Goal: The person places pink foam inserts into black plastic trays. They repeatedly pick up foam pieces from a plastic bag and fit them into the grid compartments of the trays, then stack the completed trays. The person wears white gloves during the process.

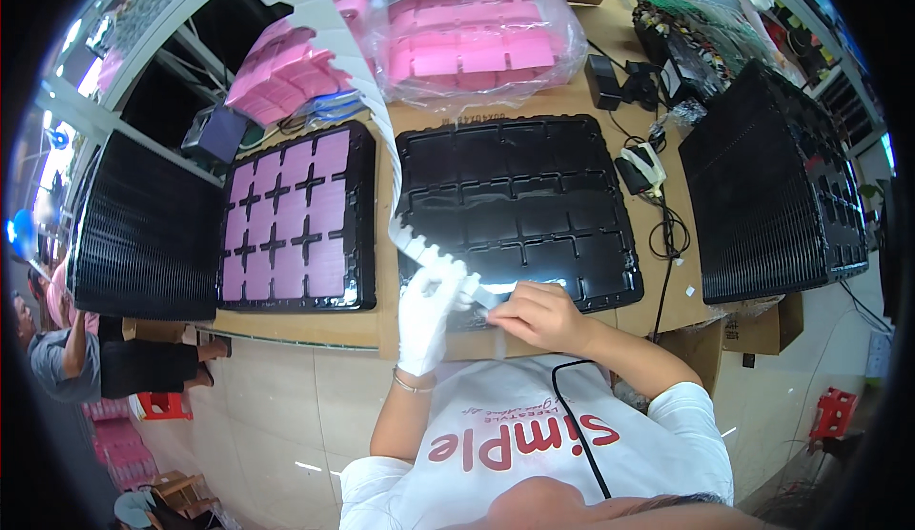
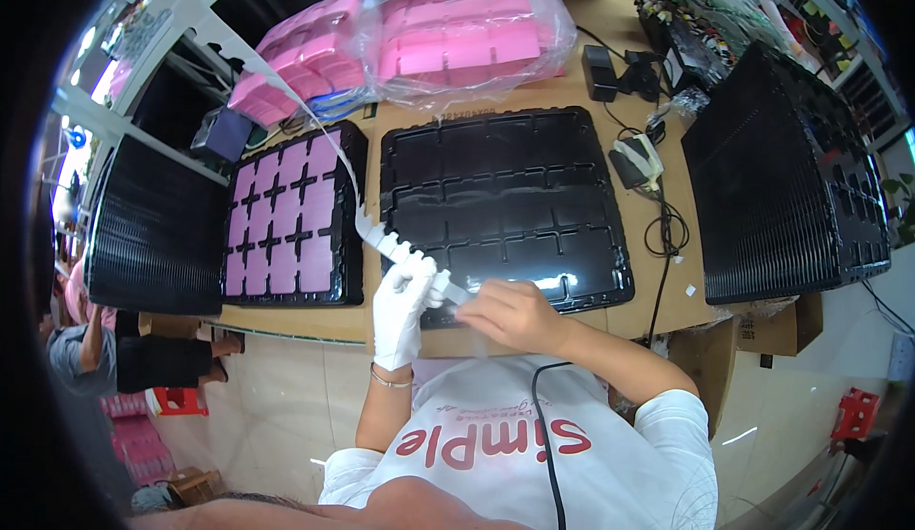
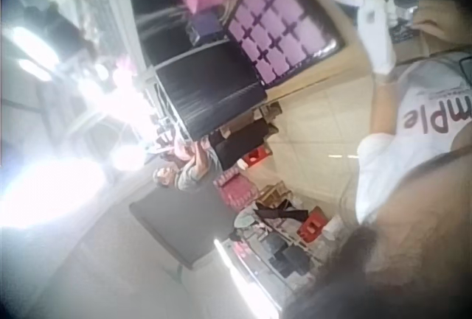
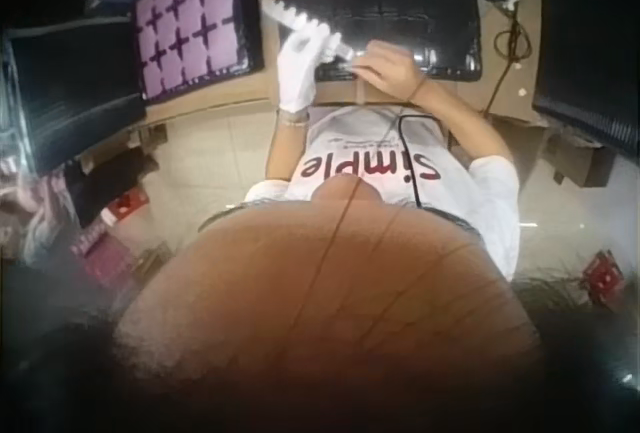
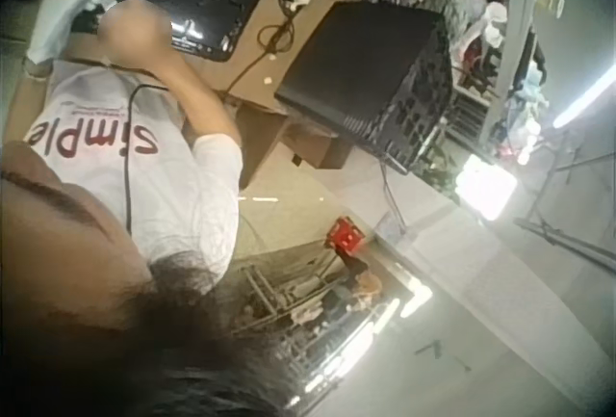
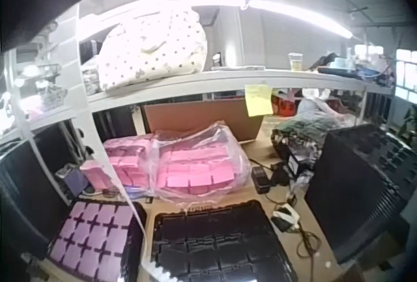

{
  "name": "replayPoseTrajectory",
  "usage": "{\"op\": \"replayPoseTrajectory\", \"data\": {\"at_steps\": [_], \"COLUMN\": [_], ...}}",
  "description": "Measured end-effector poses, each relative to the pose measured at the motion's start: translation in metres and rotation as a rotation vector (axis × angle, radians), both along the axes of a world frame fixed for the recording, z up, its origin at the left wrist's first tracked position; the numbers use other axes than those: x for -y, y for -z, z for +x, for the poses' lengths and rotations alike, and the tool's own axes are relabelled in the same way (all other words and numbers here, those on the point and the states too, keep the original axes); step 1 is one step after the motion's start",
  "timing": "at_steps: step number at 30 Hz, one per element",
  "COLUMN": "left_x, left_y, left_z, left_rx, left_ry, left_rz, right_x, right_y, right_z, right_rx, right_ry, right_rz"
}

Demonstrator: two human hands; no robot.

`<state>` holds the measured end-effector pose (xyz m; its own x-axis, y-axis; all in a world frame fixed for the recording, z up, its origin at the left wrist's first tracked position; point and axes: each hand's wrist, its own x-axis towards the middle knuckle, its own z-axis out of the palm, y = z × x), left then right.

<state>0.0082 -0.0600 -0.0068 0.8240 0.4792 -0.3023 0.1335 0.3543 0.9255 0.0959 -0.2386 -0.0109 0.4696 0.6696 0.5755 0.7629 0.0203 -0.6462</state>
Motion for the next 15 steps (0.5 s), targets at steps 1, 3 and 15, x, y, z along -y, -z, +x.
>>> {"op": "replayPoseTrajectory", "data": {"at_steps": [1,3,15], "left_x": [-0.001,-0.004,0.0], "left_y": [0.001,0.0,0.003], "left_z": [0.003,0.005,0.01], "left_rx": [0.003,0.014,-0.038], "left_ry": [-0.033,-0.099,-0.033], "left_rz": [0.033,0.053,0.076], "right_x": [0.004,0.009,0.03], "right_y": [-0.006,-0.015,0.052], "right_z": [0.01,0.049,0.299], "right_rx": [-0.051,-0.214,-0.063], "right_ry": [-0.019,0.085,0.557], "right_rz": [-0.005,-0.05,-0.593]}}
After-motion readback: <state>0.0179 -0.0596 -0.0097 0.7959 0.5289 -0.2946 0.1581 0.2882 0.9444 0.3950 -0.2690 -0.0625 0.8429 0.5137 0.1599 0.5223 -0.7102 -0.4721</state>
